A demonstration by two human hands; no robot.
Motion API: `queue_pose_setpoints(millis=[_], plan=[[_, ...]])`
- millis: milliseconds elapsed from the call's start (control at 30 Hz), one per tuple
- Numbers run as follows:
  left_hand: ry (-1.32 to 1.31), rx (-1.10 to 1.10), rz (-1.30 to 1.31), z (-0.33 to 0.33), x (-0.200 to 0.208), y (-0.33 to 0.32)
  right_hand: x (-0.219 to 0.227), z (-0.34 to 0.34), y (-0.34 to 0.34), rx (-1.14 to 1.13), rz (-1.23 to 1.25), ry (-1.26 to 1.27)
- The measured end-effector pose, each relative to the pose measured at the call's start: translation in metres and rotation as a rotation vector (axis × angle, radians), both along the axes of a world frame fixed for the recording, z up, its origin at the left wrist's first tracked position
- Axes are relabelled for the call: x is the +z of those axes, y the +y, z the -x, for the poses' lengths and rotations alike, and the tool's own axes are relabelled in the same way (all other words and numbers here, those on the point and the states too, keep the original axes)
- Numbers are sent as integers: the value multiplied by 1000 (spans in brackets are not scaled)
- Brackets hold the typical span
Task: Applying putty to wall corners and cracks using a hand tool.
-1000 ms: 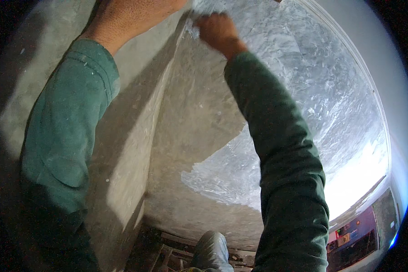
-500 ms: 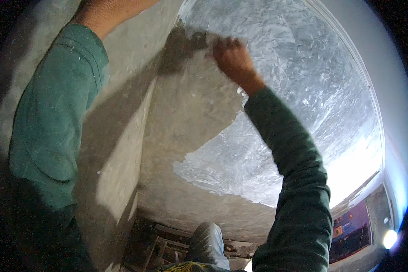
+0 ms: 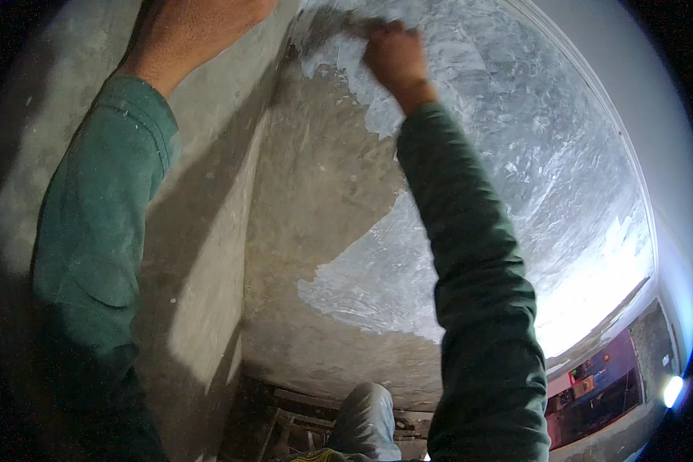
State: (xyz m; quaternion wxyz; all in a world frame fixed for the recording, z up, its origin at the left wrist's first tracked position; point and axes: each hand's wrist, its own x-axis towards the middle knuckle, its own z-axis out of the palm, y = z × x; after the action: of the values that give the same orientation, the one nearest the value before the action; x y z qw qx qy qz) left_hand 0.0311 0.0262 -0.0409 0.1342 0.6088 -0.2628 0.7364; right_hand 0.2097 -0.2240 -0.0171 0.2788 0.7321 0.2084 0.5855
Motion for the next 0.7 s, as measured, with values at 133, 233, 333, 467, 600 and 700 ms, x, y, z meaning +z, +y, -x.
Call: queue_pose_setpoints(millis=[133,233,333,467,600,700], plan=[[-84,69,48,3,-3,-4,-111,9,24,156,323,266],[-90,35,22,2,0,0,-97,26,12,206,205,337],[-77,94,13,-2,1,0,-29,28,-19,149,-151,70],[-11,64,12,1,1,-2,-100,22,-53,-158,184,8],[126,-59,36,10,3,-7,-263,52,-74,46,-225,938],[153,-39,-8,9,3,-9,-340,115,-99,575,-565,596]])
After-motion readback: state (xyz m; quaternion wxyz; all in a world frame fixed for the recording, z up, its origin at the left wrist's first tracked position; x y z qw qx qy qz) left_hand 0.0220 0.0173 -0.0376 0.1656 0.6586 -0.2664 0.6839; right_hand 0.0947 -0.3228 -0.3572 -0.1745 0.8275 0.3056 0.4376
